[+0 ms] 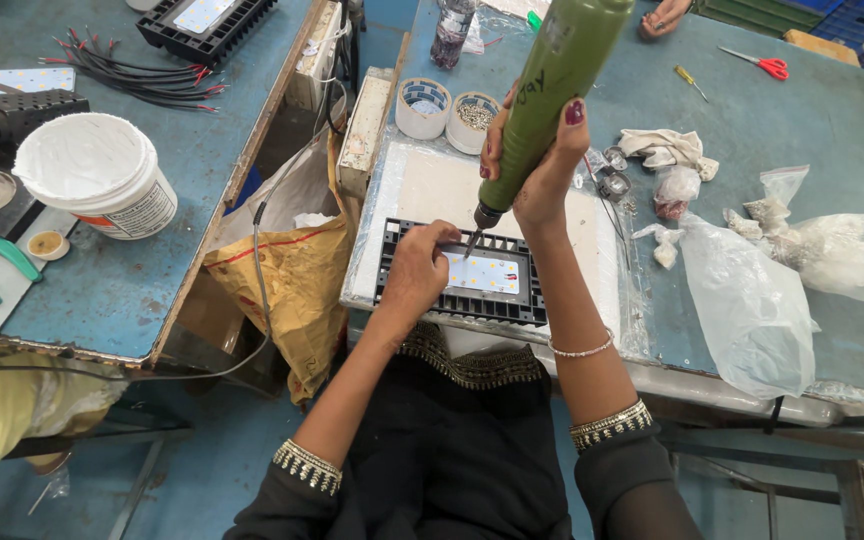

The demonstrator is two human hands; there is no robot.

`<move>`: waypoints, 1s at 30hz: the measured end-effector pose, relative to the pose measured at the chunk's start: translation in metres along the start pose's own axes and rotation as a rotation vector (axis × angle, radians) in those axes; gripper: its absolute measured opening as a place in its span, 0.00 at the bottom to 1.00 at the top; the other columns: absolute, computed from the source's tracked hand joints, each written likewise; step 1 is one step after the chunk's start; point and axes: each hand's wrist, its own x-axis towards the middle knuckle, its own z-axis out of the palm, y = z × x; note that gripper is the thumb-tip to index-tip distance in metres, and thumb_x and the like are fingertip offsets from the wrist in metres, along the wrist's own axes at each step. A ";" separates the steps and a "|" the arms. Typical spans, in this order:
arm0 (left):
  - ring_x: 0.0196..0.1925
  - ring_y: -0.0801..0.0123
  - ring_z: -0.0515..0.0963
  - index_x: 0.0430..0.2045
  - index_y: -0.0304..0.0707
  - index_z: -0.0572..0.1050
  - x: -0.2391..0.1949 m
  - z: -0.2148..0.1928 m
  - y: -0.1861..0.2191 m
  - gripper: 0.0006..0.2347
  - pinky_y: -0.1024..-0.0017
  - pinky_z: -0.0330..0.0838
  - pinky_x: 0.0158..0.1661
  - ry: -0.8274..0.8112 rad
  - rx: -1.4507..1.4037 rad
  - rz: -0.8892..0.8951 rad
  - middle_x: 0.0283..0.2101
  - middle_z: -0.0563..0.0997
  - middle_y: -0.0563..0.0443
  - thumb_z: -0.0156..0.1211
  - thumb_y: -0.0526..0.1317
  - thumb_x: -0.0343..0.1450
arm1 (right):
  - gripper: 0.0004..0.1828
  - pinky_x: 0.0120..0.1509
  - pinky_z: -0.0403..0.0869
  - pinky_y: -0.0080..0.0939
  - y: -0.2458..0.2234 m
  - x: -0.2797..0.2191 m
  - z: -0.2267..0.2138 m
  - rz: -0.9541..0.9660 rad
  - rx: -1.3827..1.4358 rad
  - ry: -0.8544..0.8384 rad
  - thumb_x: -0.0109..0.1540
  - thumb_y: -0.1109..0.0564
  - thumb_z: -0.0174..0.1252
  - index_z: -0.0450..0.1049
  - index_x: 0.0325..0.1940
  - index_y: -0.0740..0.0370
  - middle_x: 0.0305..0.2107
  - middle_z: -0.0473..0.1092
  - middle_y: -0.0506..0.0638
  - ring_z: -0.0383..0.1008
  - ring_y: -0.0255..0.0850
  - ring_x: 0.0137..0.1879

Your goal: The person assembles an LED light fixture by applying adhesive with a green caulking gun to a rectangular housing, inserting small components, and handling wires. They also open a plastic bag of small parts and place them on the work surface.

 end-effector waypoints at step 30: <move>0.73 0.46 0.61 0.59 0.27 0.68 -0.007 0.020 -0.021 0.19 0.49 0.54 0.67 0.316 0.557 -0.005 0.67 0.68 0.33 0.52 0.35 0.72 | 0.41 0.29 0.68 0.42 -0.045 0.022 -0.021 -0.025 0.054 -0.088 0.69 0.24 0.34 0.63 0.51 0.67 0.20 0.62 0.55 0.62 0.42 0.20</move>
